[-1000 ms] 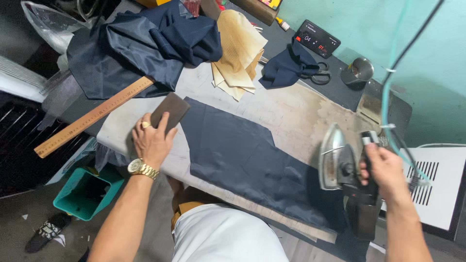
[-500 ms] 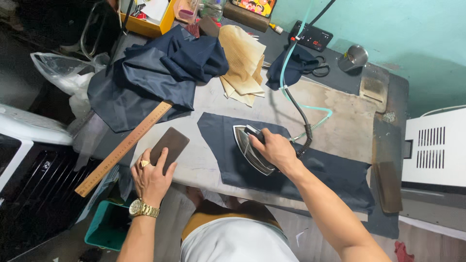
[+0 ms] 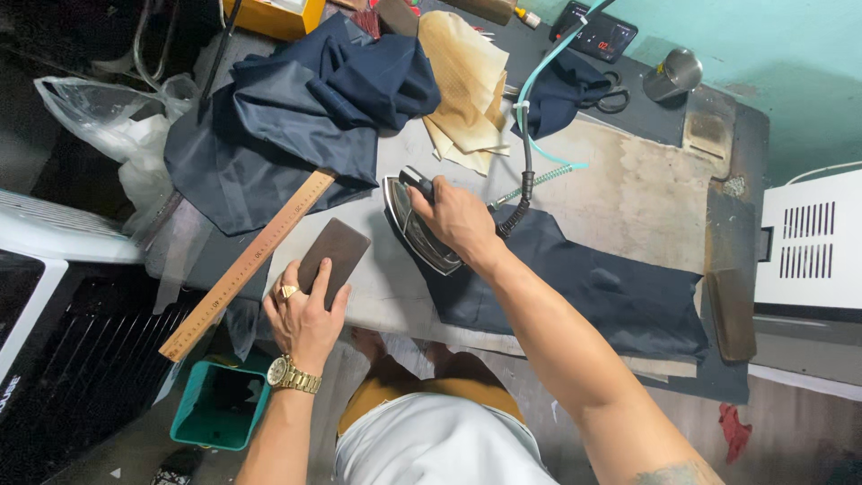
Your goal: The person uses a wooden ruler and a piece of tailor's chalk to mark lines on dark blue fabric before using an iron to press the fabric flat on a work table.
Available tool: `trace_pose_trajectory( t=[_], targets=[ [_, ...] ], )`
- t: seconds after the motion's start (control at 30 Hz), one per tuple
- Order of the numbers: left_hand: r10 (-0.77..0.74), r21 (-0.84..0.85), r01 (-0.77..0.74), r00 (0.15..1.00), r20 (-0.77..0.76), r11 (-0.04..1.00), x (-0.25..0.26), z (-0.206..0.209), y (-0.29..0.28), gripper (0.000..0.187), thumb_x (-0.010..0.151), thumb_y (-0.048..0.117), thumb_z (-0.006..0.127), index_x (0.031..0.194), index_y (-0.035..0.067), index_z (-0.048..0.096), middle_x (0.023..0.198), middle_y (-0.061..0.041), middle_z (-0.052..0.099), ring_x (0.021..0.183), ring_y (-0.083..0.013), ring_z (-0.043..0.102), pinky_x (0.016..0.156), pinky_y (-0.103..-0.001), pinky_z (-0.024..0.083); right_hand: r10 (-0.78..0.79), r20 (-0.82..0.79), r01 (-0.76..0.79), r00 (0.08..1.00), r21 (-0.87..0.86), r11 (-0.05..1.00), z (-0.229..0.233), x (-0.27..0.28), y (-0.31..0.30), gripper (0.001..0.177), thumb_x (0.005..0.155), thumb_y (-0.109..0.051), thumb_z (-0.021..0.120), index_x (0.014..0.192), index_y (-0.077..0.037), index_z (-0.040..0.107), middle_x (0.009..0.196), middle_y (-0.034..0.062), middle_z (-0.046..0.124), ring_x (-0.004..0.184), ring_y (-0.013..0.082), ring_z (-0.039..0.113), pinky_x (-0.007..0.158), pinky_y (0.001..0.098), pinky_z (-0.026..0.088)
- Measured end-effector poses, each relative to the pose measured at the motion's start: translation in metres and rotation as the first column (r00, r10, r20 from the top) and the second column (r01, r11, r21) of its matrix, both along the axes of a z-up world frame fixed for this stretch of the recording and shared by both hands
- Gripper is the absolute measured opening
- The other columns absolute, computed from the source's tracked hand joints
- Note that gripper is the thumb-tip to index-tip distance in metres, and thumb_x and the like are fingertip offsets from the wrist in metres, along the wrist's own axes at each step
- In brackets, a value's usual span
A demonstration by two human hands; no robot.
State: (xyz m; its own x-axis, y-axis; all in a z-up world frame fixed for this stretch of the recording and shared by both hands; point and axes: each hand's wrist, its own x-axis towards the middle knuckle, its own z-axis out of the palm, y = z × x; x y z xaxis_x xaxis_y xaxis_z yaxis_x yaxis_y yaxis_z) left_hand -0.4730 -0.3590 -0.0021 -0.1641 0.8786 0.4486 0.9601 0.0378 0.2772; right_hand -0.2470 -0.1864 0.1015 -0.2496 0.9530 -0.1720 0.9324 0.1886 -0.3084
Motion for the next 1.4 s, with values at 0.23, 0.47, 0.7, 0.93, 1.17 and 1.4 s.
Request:
trace_pose_trajectory(
  t=[0.23,0.47,0.7,0.93,1.17,1.4],
  targets=[
    [0.027,-0.006,-0.027,0.999,0.024,1.000,-0.002,-0.007,0.000,0.047,0.087,0.050,0.076,0.127,0.026,0.072,0.130,-0.014,0.060,0.119,-0.0326,0.062,0.092,-0.051,0.047,0.007,0.135,0.027,0.991,-0.247,0.969,0.026,-0.002,-0.052,0.062,0.103,-0.063,0.038,0.100,-0.005,0.056,0.083,0.0298,0.071,0.085,0.0491,0.074,0.075,0.0556,0.060],
    [0.022,0.011,-0.023,0.999,0.034,1.000,-0.003,-0.008,0.000,0.047,0.087,0.051,0.075,0.127,0.027,0.072,0.131,-0.014,0.060,0.120,-0.0324,0.061,0.093,-0.051,0.046,-0.054,0.120,0.066,0.991,-0.093,0.994,0.002,-0.014,-0.012,0.061,0.104,-0.064,0.036,0.098,-0.007,0.055,0.078,0.0284,0.069,0.082,0.0504,0.073,0.071,0.0559,0.059],
    [0.014,0.014,-0.014,0.999,0.032,1.000,-0.003,-0.009,0.000,0.048,0.087,0.051,0.076,0.127,0.025,0.071,0.130,-0.015,0.060,0.119,-0.0330,0.062,0.093,-0.051,0.046,-0.023,0.036,0.024,0.999,-0.011,1.000,0.005,-0.022,-0.003,0.060,0.107,-0.058,0.039,0.095,-0.002,0.056,0.076,0.0321,0.067,0.081,0.0536,0.072,0.069,0.0571,0.059],
    [0.019,0.033,-0.020,0.999,0.029,0.999,-0.004,-0.012,0.002,0.048,0.086,0.052,0.076,0.127,0.027,0.072,0.130,-0.015,0.061,0.118,-0.0329,0.062,0.093,-0.051,0.046,0.047,0.101,-0.028,0.994,-0.175,0.984,0.024,-0.015,-0.052,0.056,0.104,-0.059,0.043,0.097,-0.004,0.055,0.081,0.0320,0.069,0.082,0.0527,0.072,0.074,0.0603,0.058],
    [-0.004,0.028,0.004,1.000,0.006,1.000,-0.004,-0.004,0.002,0.048,0.087,0.052,0.077,0.126,0.026,0.073,0.129,-0.014,0.061,0.117,-0.0331,0.062,0.091,-0.049,0.046,0.022,0.054,-0.017,0.998,-0.092,0.996,0.018,-0.008,-0.023,0.057,0.103,-0.060,0.044,0.099,-0.005,0.056,0.079,0.0301,0.070,0.080,0.0526,0.072,0.072,0.0627,0.057],
    [0.001,0.037,-0.001,1.000,0.002,0.999,0.001,0.000,0.000,0.046,0.087,0.050,0.078,0.126,0.025,0.074,0.129,-0.014,0.062,0.115,-0.0333,0.063,0.091,-0.049,0.047,-0.125,0.122,0.138,0.985,-0.103,0.985,0.016,0.047,-0.004,0.060,0.104,-0.065,0.039,0.101,-0.008,0.056,0.082,0.0305,0.070,0.087,0.0512,0.073,0.077,0.0612,0.057]
  ],
)
